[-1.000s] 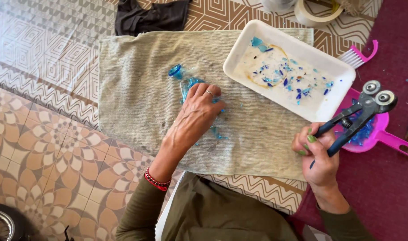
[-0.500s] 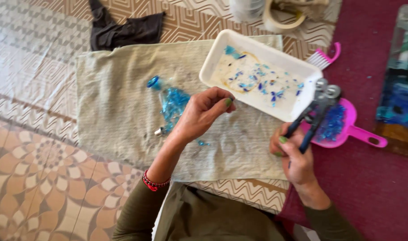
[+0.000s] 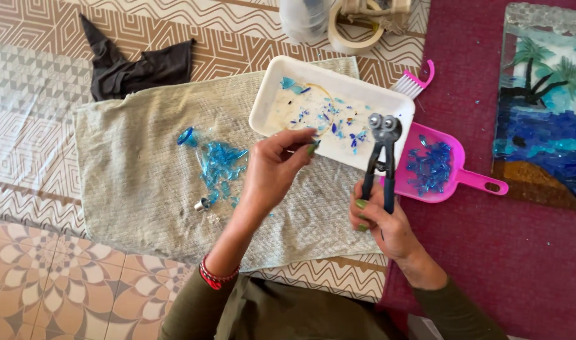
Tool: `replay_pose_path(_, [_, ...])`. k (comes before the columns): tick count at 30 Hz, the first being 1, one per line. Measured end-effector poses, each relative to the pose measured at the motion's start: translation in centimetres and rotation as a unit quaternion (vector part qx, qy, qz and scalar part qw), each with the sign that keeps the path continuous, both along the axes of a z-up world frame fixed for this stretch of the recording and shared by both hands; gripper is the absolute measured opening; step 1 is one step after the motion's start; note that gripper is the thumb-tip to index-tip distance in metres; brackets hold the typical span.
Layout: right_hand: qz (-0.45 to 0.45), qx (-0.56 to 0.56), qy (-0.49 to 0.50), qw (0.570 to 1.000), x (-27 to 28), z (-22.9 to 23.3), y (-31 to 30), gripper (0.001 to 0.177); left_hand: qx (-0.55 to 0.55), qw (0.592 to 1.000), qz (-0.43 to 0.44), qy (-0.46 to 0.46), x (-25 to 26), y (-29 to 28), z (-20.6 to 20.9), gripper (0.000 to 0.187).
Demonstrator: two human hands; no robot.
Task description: Nipping small pieces of blue glass into smaller fragments using glass nippers over a white tray.
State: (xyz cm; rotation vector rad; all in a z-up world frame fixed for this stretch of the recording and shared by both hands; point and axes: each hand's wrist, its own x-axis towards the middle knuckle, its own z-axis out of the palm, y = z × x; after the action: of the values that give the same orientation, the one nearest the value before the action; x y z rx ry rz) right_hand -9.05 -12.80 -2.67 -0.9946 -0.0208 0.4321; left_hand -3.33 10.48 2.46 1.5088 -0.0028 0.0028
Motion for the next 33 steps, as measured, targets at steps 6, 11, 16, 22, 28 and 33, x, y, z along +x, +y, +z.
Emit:
replay_pose_path(6, [0.063, 0.011, 0.027, 0.998, -0.4, -0.6, 0.0, 0.025, 0.28, 0.936, 0.075, -0.201, -0.7, -1.6, 3.3, 0.016])
replay_pose_path(11, [0.101, 0.0, 0.009, 0.995, -0.9, -0.3, 0.3, 0.029, 0.34, 0.901, 0.09, -0.256, -0.9, -2.3, 3.0, 0.016])
replay_pose_path(16, [0.134, 0.002, -0.023, 0.991, -0.7, 0.1, 0.7, 0.029, 0.336, 0.896, 0.116, -0.267, -0.6, -2.7, 1.8, 0.01])
replay_pose_path(22, [0.152, -0.017, -0.045, 0.987, -0.8, 1.4, 0.8, 0.025, 0.248, 0.934, 0.128, -0.221, -0.7, -3.3, 1.3, 0.013])
replay_pose_path(28, [0.157, -0.013, -0.046, 0.987, -0.8, 1.1, 0.6, 0.024, 0.095, 0.977, 0.101, -0.161, -0.8, -3.1, 1.0, 0.02])
replay_pose_path(33, [0.157, -0.008, -0.05, 0.986, -0.8, 1.7, 0.8, 0.022, 0.08, 0.979, 0.1, -0.157, -0.9, -3.0, 1.1, 0.022])
